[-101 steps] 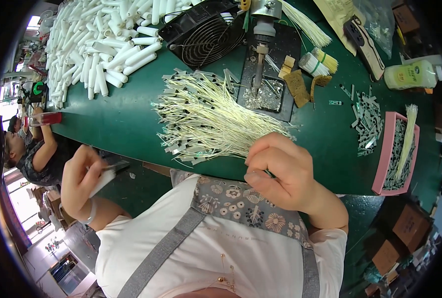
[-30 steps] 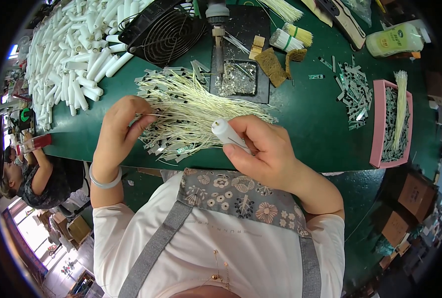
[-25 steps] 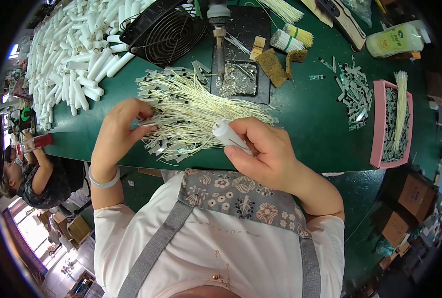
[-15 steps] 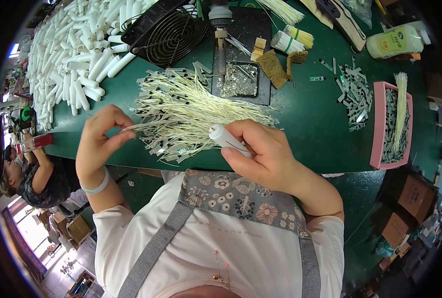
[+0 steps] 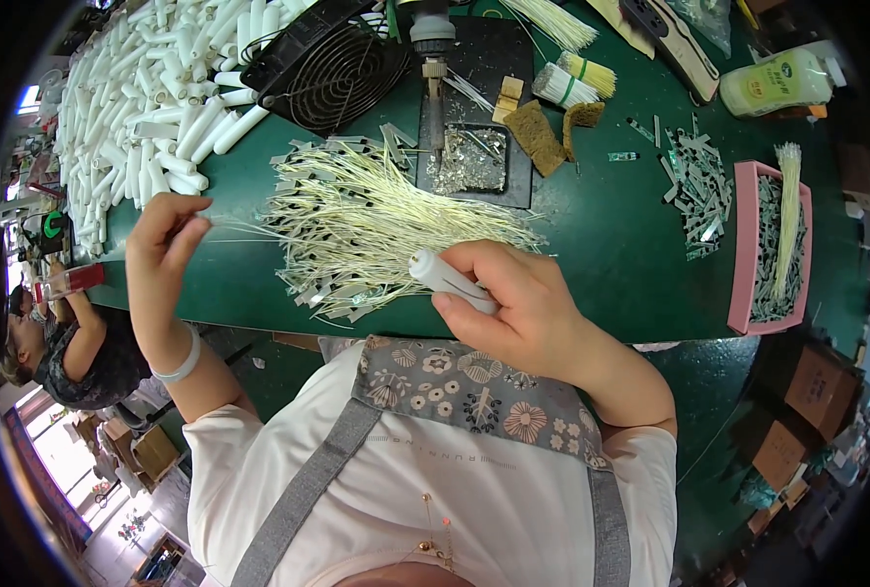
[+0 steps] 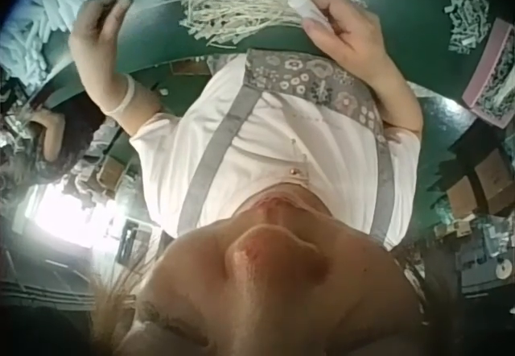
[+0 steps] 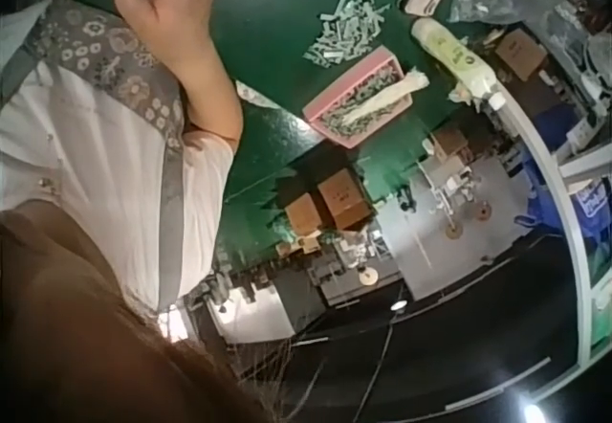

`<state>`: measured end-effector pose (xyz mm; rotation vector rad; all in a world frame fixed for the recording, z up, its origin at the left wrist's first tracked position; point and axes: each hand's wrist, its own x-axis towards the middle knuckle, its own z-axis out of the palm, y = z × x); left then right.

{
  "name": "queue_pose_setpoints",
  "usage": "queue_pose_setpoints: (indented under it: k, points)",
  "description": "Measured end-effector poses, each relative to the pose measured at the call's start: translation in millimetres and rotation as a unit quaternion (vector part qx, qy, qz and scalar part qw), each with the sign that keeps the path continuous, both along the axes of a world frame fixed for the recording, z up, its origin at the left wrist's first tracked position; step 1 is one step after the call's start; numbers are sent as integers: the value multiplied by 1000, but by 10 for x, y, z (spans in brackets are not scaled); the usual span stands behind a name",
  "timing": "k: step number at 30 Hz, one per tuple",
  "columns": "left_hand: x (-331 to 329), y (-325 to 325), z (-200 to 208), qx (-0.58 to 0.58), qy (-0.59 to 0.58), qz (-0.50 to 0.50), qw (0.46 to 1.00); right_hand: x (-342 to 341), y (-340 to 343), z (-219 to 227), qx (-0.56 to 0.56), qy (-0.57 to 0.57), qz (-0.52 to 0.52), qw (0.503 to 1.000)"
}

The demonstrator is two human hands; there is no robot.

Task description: The person prepares and assembles small electronic wire components by hand at a factory workbench, using a heating tool or soldering iron.

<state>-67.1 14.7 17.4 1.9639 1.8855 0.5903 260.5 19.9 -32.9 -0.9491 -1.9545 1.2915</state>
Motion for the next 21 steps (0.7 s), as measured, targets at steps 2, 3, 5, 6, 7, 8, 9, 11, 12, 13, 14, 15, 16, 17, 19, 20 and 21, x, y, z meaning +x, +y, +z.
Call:
queue_pose_setpoints:
  k: [2, 3, 5, 6, 7, 8, 9, 11, 12, 13, 14, 15, 16, 17, 19, 20, 21]
  points:
    - [-141, -130, 71, 24, -178, -13, 984, -16, -10, 29, 18, -13, 5, 1000]
    - [-189, -168, 79, 75, -271, -42, 959, -30, -17, 43, 36, -29, 7, 999]
    - [-199, -170, 58, 102, -528, -122, 834, -87, -24, 25, 72, -41, -4, 997]
    - [-179, -169, 78, 75, -672, -164, 718, -104, -27, 18, 107, -52, -13, 993]
    - [-214, -128, 99, 75, -672, -165, 718, -111, -27, 16, 108, -52, -13, 993]
    - [-276, -58, 119, 25, -725, -248, 642, -116, -27, 15, 115, -83, -1, 990]
    - [-310, -23, 137, -25, -765, -326, 555, -121, -30, 15, 123, -115, 11, 986]
    - [-248, -15, 153, -33, -807, -291, 514, -134, -27, 22, 132, -102, -8, 986]
    - [-212, -13, 162, -41, -844, -253, 470, -139, -24, 26, 140, -89, -26, 986]
    - [-195, -6, 167, -33, -853, -283, 437, -135, -21, 33, 140, -89, -25, 986]
    - [-96, -7, 195, -31, -853, -282, 438, -122, -13, 56, 123, -70, -41, 989]
    - [57, -5, 231, -40, -851, -302, 428, -111, -10, 77, 106, -52, -56, 991]
    - [157, 39, 223, -55, -848, -327, 414, -92, -10, 78, 108, -54, -60, 991]
    - [179, 10, 129, -63, -830, -274, 483, -73, -13, 79, 100, -43, -81, 991]
    - [471, 45, 62, -17, -332, -97, 938, -34, 6, 87, 93, -32, -104, 990]
    - [562, 73, 2, -41, -199, -139, 969, -18, 8, 107, 98, -32, -90, 991]
    - [556, 49, -69, -101, -225, -121, 962, -15, 13, 126, 103, -31, -76, 991]
